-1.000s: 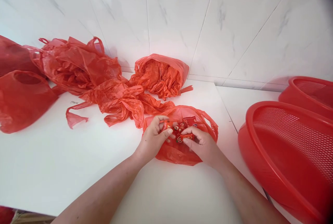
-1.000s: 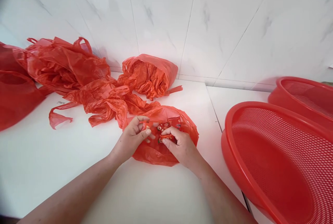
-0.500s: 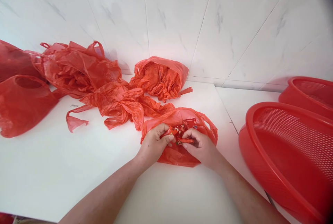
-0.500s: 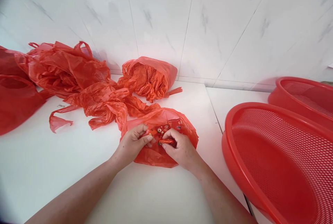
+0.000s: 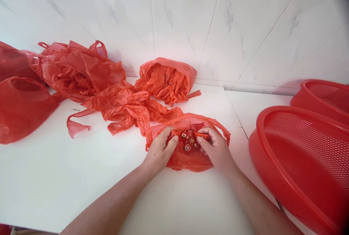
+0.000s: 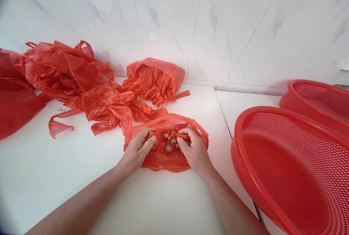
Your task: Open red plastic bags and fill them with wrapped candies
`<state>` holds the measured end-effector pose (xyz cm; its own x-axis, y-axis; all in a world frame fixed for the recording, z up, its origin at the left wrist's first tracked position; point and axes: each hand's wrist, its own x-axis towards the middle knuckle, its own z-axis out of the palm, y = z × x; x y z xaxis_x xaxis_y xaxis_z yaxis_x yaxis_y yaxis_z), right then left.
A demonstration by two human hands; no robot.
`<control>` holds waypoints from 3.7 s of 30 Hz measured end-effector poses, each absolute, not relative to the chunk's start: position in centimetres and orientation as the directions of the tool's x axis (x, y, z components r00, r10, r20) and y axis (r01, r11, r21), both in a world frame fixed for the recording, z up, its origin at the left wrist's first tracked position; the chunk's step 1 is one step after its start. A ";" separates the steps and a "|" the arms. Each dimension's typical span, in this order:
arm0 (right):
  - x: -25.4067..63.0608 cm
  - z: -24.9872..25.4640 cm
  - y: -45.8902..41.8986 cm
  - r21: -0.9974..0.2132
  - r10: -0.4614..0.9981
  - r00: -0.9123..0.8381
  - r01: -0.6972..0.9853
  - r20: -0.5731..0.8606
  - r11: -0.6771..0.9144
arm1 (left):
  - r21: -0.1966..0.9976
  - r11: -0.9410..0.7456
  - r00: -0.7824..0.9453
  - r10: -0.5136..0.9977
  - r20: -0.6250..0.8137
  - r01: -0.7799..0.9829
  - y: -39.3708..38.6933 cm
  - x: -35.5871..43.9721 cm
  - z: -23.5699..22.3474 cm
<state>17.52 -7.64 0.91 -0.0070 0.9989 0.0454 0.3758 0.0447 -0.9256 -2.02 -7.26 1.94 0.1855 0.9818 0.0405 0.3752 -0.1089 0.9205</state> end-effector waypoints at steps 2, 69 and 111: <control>17.5 1.0 -7.7 -0.925 0.999 -0.012 0.377 0.042 0.043 | 0.916 -0.122 0.197 0.979 0.048 0.382 -7.3 -2.1 2.1; 17.3 0.7 -7.8 -0.861 0.983 0.029 0.488 0.179 0.143 | 0.788 -0.347 0.306 0.928 0.211 0.509 -7.1 -2.0 1.4; 17.0 0.0 -7.7 -0.719 0.982 -0.033 0.677 0.188 0.160 | 0.630 -0.377 0.324 0.924 0.204 0.679 -7.0 -1.9 0.7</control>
